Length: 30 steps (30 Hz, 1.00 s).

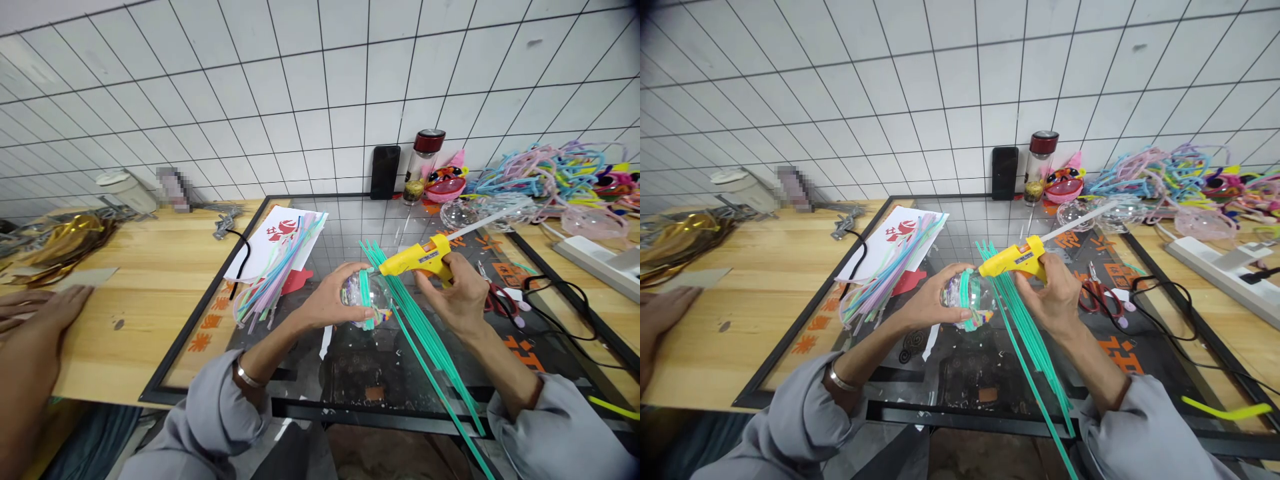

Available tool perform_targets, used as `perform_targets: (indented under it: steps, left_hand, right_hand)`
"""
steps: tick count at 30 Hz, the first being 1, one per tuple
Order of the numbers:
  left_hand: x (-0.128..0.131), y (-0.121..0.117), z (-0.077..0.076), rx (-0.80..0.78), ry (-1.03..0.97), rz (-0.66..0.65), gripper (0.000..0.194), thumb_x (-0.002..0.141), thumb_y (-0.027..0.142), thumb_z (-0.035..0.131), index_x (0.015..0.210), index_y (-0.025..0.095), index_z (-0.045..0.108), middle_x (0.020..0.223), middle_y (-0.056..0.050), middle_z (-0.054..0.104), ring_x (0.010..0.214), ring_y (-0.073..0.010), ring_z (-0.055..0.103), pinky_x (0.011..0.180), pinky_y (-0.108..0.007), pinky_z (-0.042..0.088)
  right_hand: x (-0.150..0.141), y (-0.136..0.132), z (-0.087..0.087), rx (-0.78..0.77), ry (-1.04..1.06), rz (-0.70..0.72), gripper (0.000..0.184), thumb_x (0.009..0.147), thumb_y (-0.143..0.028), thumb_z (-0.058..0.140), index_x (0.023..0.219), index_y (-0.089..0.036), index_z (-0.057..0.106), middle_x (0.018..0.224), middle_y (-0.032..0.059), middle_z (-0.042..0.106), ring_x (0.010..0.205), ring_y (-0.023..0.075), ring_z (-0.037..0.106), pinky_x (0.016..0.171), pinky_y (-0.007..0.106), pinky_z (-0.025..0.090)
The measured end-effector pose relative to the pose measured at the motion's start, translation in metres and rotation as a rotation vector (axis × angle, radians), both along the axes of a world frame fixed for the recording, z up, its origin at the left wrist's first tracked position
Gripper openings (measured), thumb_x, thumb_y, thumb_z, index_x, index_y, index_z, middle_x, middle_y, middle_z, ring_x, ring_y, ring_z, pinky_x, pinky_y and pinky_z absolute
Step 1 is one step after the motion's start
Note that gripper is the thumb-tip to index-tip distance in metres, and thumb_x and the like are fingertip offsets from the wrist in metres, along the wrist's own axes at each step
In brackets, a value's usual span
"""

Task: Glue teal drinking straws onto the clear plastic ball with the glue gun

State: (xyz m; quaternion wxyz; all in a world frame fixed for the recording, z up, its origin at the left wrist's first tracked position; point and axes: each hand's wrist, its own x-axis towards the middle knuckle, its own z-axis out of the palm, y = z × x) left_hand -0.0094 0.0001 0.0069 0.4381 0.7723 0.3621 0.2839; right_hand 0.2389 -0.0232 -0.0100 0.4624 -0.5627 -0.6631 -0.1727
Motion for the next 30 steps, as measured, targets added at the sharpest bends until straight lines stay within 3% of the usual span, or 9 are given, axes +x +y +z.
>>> perform_targets:
  steps: [17,30]
  left_hand:
    - [0.0003,0.0009,-0.0021,0.006,-0.015,-0.011,0.075,0.065,0.04,0.081,0.132,0.021,0.053,0.137,-0.012,0.054,0.125,-0.0321,0.053,0.109,-0.049,0.039]
    - [0.0004,0.0005,-0.0016,0.01,-0.01,0.0,0.076,0.065,0.039,0.082,0.133,0.019,0.054,0.136,-0.012,0.055,0.124,-0.0323,0.054,0.109,-0.046,0.04]
  right_hand:
    - [0.002,0.0004,-0.0024,0.009,-0.008,0.007,0.021,0.08,-0.041,0.062,0.083,-0.023,0.051,0.07,0.0013,0.06,0.058,0.0159,0.053,0.053,0.03,0.037]
    - [0.003,0.0022,-0.0022,0.132,-0.065,0.071,0.02,0.08,-0.033,0.066,0.087,-0.021,0.052,0.073,0.0008,0.062,0.058,0.0142,0.054,0.051,0.028,0.036]
